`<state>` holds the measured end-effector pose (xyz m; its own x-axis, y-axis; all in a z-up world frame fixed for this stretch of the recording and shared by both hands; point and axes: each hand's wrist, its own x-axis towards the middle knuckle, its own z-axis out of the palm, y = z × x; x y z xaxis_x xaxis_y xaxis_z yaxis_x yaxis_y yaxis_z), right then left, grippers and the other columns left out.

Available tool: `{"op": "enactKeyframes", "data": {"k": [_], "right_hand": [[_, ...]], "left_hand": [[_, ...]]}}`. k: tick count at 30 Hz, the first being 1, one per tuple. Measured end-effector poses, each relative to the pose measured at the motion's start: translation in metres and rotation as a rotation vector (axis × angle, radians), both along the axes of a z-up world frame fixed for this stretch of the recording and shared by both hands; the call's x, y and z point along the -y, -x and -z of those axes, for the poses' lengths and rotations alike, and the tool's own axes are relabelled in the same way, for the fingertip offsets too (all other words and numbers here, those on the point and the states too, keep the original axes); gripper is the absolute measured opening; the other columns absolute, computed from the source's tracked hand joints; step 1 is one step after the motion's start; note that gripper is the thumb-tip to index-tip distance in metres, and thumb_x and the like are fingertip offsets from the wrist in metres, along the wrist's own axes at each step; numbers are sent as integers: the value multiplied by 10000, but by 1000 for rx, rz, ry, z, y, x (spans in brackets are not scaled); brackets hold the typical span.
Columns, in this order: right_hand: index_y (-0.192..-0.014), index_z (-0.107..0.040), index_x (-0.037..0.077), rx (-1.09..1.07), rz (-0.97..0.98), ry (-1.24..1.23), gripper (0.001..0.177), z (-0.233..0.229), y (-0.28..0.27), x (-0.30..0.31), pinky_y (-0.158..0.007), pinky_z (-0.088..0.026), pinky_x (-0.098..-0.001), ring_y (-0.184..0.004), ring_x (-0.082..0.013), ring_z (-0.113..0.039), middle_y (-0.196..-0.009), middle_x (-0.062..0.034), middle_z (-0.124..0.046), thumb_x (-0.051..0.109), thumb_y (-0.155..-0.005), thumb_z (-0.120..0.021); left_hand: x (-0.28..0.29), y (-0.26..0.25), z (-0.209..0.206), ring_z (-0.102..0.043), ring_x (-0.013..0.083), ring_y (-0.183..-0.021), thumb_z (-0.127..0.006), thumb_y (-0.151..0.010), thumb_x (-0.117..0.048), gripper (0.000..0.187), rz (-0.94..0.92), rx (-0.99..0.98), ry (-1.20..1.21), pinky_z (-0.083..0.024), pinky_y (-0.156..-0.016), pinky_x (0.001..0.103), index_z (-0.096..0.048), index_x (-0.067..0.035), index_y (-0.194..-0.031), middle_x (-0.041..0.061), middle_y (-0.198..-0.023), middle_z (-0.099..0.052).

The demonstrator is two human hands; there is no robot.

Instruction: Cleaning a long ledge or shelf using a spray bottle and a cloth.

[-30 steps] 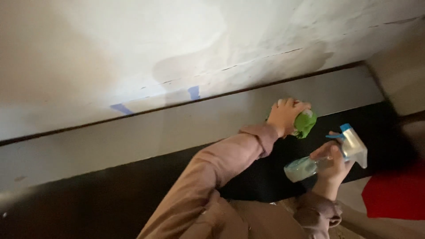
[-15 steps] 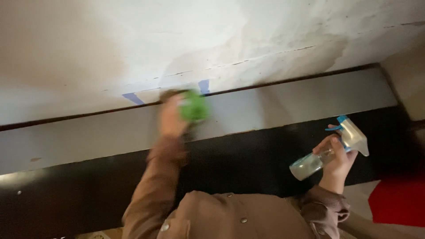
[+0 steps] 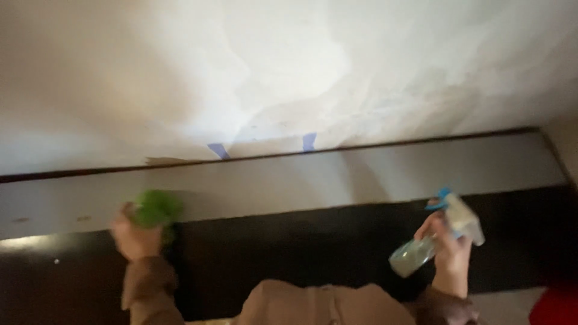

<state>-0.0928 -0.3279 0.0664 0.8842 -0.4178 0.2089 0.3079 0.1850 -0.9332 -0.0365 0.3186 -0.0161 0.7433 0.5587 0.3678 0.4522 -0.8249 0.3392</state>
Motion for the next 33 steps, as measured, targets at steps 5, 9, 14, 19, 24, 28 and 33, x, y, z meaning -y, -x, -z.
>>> {"op": "enactKeyframes", "data": {"k": [5,9,14,19,24,28,33], "right_hand": [[-1305,-639,-52,-193,-249,76,548,35,-5,-21,-531,-569,-347,-591,-199,-662,-834,-128,-682,175,-819,-752],[-1305,-632,-57,-234,-459,108,563,38,-10,-49,-545,-623,-384,-590,-223,-712,-730,-125,-702,192,-818,-766],[-1351,-558,-20,-295,-689,101,657,5,1,-98,-818,-576,-372,-869,-205,-703,-967,-122,-717,165,-786,-839],[-1291,-628,25,-172,-469,483,580,-33,-10,-122,-925,-486,-401,-1047,-253,-609,-1165,-121,-639,210,-783,-838],[-1223,-667,92,-32,-147,1079,569,-19,-29,-154,-999,-370,-455,-1138,-329,-502,-1212,-114,-585,305,-721,-829],[-1294,-603,84,-125,-156,1086,686,-4,-42,-199,-1008,-344,-504,-1165,-371,-454,-1280,-142,-513,393,-725,-830],[-1420,-438,59,-78,-358,1164,910,-31,-49,-202,-1063,-262,-568,-1307,-438,-353,-1440,-217,-371,520,-739,-827]], "left_hand": [[121,-36,-11,-625,386,-1092,-854,-722,-269,686,538,-50,77,-498,-956,525,-603,-43,-1319,208,-1221,-655],[258,-55,-23,-635,380,-1119,-814,-688,-166,615,914,103,257,-495,-978,525,-623,-13,-1252,192,-1217,-660],[376,-78,20,-615,366,-1202,-784,-852,-326,476,1608,180,624,-501,-1042,475,-632,-87,-1235,191,-1237,-674],[389,-94,33,-429,368,-1438,-688,-917,-310,676,1946,90,868,-331,-1204,468,-447,-26,-1480,191,-1532,-458],[306,-59,-16,-370,366,-1587,-666,-1034,-346,802,1789,-386,1491,-278,-1322,473,-306,-15,-1670,210,-1694,-403],[278,-13,-20,-215,351,-1638,-759,-940,-192,1142,1779,-293,1375,-150,-1323,476,105,-98,-1681,239,-1748,-201],[242,6,13,-434,361,-1504,-785,-960,-131,1222,1400,-115,1371,-412,-1198,473,250,-143,-1609,253,-1669,-331]]}}
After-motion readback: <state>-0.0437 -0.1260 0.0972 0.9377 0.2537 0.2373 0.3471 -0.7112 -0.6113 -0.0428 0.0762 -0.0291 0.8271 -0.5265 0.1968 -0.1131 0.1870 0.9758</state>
